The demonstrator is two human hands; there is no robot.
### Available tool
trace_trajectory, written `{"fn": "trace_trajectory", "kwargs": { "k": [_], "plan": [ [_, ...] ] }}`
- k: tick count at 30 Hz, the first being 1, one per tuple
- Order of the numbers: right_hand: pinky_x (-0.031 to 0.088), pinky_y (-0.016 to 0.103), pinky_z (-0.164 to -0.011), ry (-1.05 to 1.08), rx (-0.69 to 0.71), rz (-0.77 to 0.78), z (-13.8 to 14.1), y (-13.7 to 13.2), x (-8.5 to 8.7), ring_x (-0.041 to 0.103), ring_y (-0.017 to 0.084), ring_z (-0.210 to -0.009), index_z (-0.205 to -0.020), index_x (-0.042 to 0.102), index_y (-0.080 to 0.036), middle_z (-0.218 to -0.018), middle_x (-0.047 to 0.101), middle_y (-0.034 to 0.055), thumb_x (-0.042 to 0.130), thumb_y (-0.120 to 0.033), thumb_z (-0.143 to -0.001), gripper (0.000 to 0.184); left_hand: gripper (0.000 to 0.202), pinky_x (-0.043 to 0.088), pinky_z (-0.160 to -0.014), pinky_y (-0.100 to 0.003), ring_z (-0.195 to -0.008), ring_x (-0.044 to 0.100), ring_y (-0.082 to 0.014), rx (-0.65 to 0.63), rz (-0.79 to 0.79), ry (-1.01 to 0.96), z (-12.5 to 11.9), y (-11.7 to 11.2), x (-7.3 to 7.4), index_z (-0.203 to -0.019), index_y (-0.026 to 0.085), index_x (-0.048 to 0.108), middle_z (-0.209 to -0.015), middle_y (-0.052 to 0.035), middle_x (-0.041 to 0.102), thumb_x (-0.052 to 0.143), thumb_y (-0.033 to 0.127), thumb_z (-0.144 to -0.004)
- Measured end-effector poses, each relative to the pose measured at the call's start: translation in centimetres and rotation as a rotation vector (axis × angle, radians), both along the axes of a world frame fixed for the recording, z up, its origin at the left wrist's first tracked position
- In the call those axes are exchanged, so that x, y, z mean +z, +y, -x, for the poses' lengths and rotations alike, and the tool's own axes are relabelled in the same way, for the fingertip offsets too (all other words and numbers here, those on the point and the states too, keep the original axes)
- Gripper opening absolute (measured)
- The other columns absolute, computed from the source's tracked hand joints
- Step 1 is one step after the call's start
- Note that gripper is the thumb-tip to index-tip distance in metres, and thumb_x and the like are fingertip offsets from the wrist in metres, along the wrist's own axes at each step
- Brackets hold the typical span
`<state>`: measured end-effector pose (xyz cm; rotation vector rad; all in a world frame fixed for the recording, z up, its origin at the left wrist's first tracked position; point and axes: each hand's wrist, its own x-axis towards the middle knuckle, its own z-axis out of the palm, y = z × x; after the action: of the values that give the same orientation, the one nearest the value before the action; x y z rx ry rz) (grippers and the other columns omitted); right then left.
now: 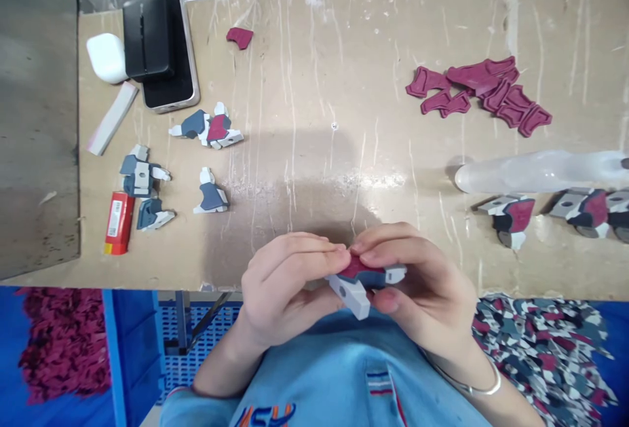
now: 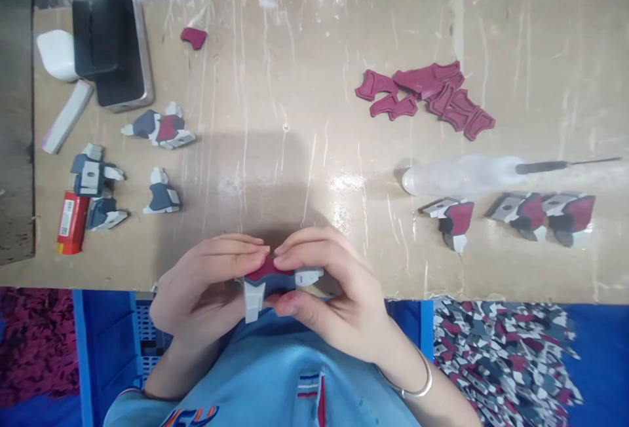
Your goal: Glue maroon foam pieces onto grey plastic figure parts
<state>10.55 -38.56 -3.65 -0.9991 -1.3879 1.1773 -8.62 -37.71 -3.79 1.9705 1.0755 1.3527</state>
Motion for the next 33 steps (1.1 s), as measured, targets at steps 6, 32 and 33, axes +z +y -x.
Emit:
{"fn": "trace_trajectory", "kwargs": {
  "k": [6,32,33],
  "plan": [
    [0.070,0.030,-0.074,-0.079,-0.029,-0.219,-0.2,0.2,-0.4,0.081,0.020,-0.083,-0.110,0.077,-0.024,-0.090,0.084,0.0040,0.082,-0.039,-0.102,0.018,0.028,0.071,-0.090,-0.028,-0.096,0.084,-0.0192,-0.090,0.126,-0.142,-0.1,-0.2,0.0,-0.112,0.019,0.075,-0.102,-0.0049,0.086,0.093,0.030,-0.094],
    [0.067,0.032,-0.064,-0.039,-0.090,-0.309,-0.2,0.1,-0.9,0.078,0.020,-0.073,-0.106,0.072,-0.023,-0.084,0.080,0.0039,0.081,-0.042,-0.102,0.022,0.038,0.070,-0.087,-0.028,-0.089,0.078,-0.0177,-0.103,0.224,-0.342,-1.0,0.2,-0.1,-0.119,0.026,0.070,-0.090,0.0006,0.075,0.094,0.040,-0.093],
    [0.067,0.032,-0.064,-0.041,-0.079,-0.311,-0.3,0.1,-0.9,0.078,0.020,-0.073,-0.106,0.072,-0.023,-0.084,0.080,0.0038,0.082,-0.040,-0.102,0.020,0.037,0.070,-0.088,-0.028,-0.088,0.078,-0.0173,-0.104,0.212,-0.323,-1.0,0.2,0.0,-0.119,0.027,0.069,-0.090,0.0009,0.075,0.093,0.040,-0.094]
  ]
}}
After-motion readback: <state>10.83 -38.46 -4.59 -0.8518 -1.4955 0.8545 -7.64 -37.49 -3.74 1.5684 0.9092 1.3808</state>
